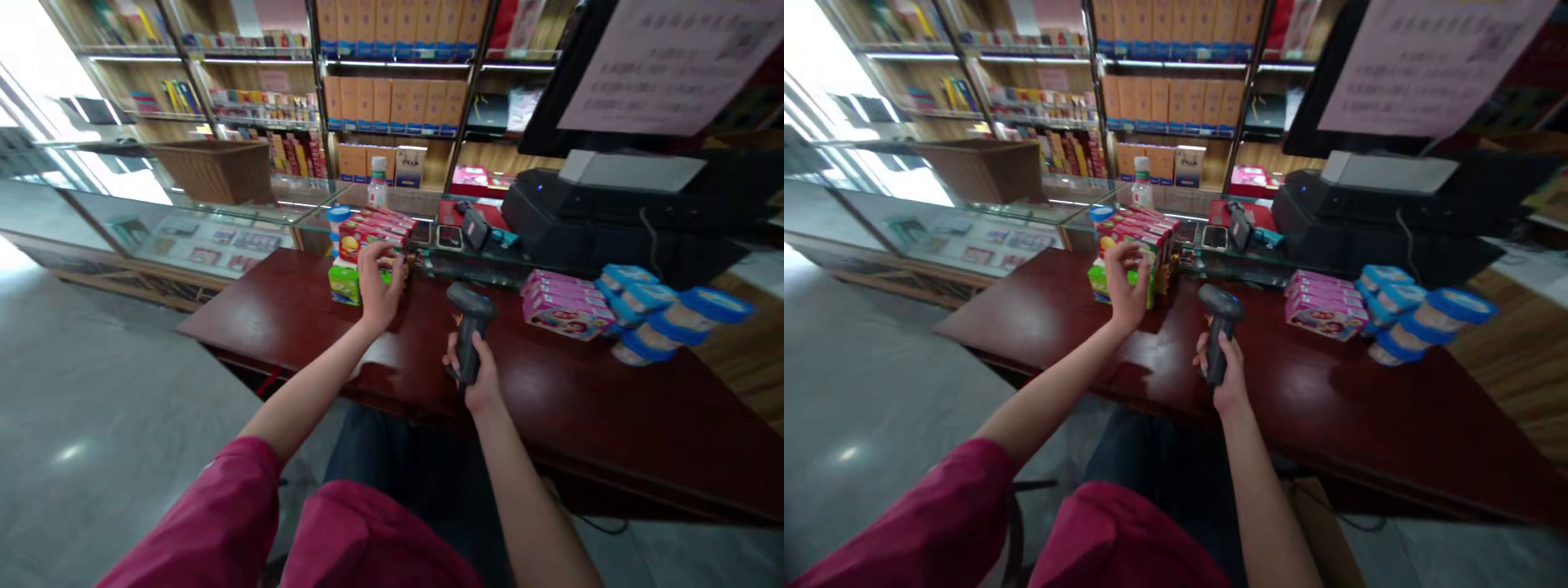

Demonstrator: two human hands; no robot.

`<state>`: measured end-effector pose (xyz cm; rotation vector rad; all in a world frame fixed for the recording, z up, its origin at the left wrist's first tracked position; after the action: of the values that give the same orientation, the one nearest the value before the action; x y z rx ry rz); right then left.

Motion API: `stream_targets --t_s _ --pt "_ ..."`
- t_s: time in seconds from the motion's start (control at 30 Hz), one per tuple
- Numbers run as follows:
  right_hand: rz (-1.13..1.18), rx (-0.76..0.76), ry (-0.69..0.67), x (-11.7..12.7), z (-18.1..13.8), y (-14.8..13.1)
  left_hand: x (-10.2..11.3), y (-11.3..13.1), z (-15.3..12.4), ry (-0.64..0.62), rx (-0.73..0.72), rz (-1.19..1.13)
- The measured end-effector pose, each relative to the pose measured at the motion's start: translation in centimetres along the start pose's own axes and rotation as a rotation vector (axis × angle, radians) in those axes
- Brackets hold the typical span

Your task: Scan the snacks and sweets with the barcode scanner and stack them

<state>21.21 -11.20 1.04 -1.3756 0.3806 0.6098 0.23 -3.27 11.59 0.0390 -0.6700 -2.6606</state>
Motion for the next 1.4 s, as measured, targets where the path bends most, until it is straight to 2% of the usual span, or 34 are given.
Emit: stream_targets --t_s 0.07,0.13,0.2,0.27,0.33,0.4,0.5,0.6,0.77,0.93,1.03,1.17,1.3,1.4 --pt "-0.017 -0.061 -0.076 -2.4 0.8 1.8 5.4 -3.6 0.5 0.161 0.104 0.085" --pt "-0.044 -0.120 -0.155 -4.5 1.5 3.5 9.7 -7.9 0.4 0.265 0.238 0.115" --pt "-0.065 -0.181 -0.220 -6.3 2.3 4.9 12.6 -12.2 -0.1 0.292 0.350 0.083" --pt "-0.066 -0.226 -0.232 -7.2 2.9 6.1 14.1 -16.2 -0.4 0.258 0.454 0.021" --pt "-0.048 -0.244 -0.195 -7.5 3.5 6.8 14.6 -19.6 -0.1 0.197 0.546 -0.048" --pt "-0.030 -0.243 -0.149 -7.3 3.8 7.2 14.1 -22.4 0.9 0.131 0.610 -0.121" --pt "-0.027 -0.244 -0.115 -6.9 4.0 7.5 12.2 -25.5 3.4 0.042 0.658 -0.238" --pt "-0.048 -0.241 -0.107 -6.7 4.1 7.5 9.8 -27.5 6.0 -0.029 0.659 -0.298" --pt "-0.076 -0.239 -0.115 -6.6 4.3 7.7 6.9 -28.6 8.3 -0.125 0.616 -0.305" --pt "-0.069 -0.248 -0.121 -6.6 4.5 7.7 6.3 -27.9 8.7 -0.104 0.637 -0.371" --pt "-0.052 -0.251 -0.135 -6.7 4.6 7.7 7.2 -27.0 8.6 -0.001 0.675 -0.487" --pt "-0.042 -0.231 -0.126 -6.6 4.6 7.8 10.1 -24.7 8.1 0.090 0.728 -0.525" --pt "-0.021 -0.221 -0.112 -6.6 4.5 7.8 12.8 -21.2 6.7 0.034 0.690 -0.563" --pt "0.005 -0.226 -0.096 -6.6 4.3 7.6 13.6 -18.1 4.9 -0.018 0.678 -0.592"
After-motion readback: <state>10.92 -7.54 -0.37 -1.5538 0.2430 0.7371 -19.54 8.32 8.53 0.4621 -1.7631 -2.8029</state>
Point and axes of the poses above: each hand's wrist, its own z-axis towards the middle knuckle, its own x-axis out of the back of the hand, y = z × x, the point moved 6 cm from there along z, towards the middle knuckle, and after that the axes turned 11 degrees about -y, right-handed, at the moved point
